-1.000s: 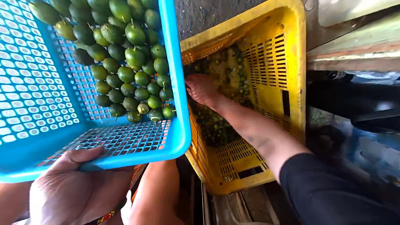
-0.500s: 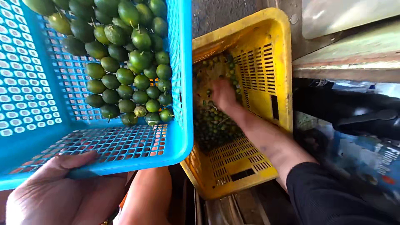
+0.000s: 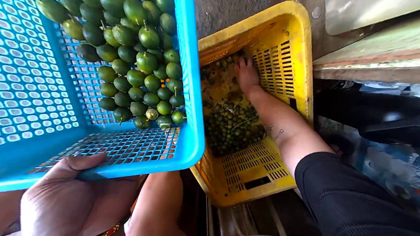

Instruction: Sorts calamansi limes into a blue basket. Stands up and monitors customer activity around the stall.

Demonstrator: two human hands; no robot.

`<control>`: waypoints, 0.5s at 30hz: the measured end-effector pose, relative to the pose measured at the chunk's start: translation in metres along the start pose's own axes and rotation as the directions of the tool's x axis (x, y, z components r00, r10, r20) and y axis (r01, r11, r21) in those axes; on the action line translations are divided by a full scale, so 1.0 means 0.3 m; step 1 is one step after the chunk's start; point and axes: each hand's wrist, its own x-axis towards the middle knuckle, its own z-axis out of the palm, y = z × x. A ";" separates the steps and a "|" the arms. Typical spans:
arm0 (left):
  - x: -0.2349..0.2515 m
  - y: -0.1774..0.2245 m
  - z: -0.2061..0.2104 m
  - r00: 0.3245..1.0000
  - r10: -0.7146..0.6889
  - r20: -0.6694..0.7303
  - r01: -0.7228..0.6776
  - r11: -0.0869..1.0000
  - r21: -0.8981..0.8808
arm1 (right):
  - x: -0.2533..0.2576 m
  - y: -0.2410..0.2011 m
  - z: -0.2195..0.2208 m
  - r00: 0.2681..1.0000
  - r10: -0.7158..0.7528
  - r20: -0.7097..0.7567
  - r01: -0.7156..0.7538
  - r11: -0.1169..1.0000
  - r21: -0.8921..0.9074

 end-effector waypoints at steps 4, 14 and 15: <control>0.013 -0.003 -0.022 1.000 0.016 -0.018 -0.016 1.000 0.007 | 0.019 -0.026 -0.039 0.997 -0.075 0.030 0.078 0.990 -0.118; 0.013 -0.033 0.000 0.999 0.025 -0.028 -0.027 0.996 -0.082 | 0.033 -0.051 -0.070 0.993 0.101 0.066 -0.100 0.995 -0.012; 0.009 -0.032 -0.002 1.000 0.014 -0.018 -0.016 0.996 -0.083 | 0.032 -0.051 -0.065 0.991 0.114 0.070 -0.113 0.993 -0.015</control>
